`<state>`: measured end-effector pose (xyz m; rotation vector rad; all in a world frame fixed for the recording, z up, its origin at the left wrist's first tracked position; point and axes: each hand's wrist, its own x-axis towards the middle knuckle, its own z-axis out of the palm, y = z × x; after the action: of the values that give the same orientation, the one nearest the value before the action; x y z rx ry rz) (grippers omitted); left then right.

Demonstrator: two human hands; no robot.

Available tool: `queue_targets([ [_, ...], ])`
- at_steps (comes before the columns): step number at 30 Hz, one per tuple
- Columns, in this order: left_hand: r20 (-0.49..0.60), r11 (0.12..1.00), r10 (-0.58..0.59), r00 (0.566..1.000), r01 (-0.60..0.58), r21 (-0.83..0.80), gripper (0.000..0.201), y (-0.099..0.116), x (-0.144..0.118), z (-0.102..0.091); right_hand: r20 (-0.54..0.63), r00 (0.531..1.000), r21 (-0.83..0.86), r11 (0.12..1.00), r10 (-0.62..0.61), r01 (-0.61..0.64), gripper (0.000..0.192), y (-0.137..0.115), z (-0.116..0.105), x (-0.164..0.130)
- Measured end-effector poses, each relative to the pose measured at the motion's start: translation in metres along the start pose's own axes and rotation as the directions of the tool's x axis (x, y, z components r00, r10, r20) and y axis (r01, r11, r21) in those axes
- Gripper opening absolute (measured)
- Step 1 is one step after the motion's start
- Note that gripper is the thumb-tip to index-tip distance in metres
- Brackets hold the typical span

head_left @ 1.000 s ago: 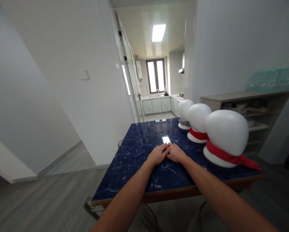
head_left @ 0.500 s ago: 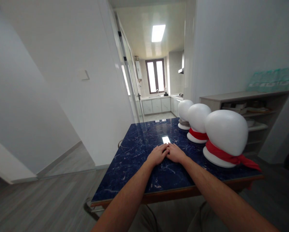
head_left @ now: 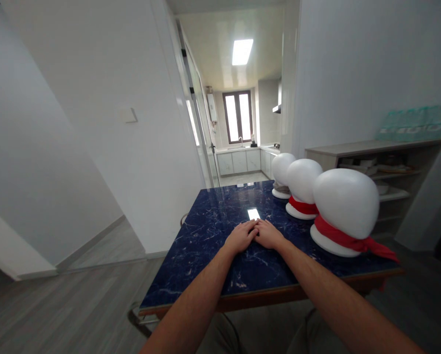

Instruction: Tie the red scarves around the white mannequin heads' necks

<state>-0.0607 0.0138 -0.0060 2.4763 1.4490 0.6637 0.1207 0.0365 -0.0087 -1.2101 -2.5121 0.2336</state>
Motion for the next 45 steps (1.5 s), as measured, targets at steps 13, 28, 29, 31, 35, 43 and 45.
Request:
queue_targets([
  [13,-0.004,1.000,0.008,1.000,-0.008,-0.009,0.058,-0.001,0.000,0.000,0.009,1.000,0.001,1.000,0.013,-0.013,0.055,-0.002,-0.003,-0.001],
  [28,-0.056,0.996,-0.006,0.998,0.001,-0.088,0.054,0.000,0.000,-0.001,-0.042,0.999,0.044,0.999,0.005,-0.003,0.048,-0.002,-0.002,-0.002],
  [29,-0.067,0.995,-0.004,0.998,-0.003,-0.104,0.053,0.000,0.001,-0.001,-0.064,0.998,0.037,0.999,0.001,0.002,0.045,-0.003,-0.003,-0.002],
  [31,-0.086,0.991,-0.017,0.996,0.006,-0.132,0.052,-0.001,0.001,-0.002,-0.115,0.993,0.004,1.000,-0.005,0.005,0.036,-0.007,-0.006,-0.003],
  [35,-0.103,0.987,-0.058,0.993,0.042,-0.156,0.049,-0.001,0.002,-0.004,-0.261,0.965,-0.116,0.993,-0.020,-0.010,0.027,-0.028,-0.029,-0.015],
  [43,-0.102,0.984,-0.084,0.991,0.066,-0.167,0.053,-0.001,0.001,-0.003,-0.758,0.623,-0.222,0.975,-0.193,0.031,0.018,-0.070,-0.165,-0.091],
  [45,-0.089,0.983,-0.096,0.991,0.081,-0.164,0.053,-0.002,0.001,-0.003,-0.850,0.512,-0.227,0.964,-0.127,-0.138,0.024,-0.058,-0.201,-0.109],
])
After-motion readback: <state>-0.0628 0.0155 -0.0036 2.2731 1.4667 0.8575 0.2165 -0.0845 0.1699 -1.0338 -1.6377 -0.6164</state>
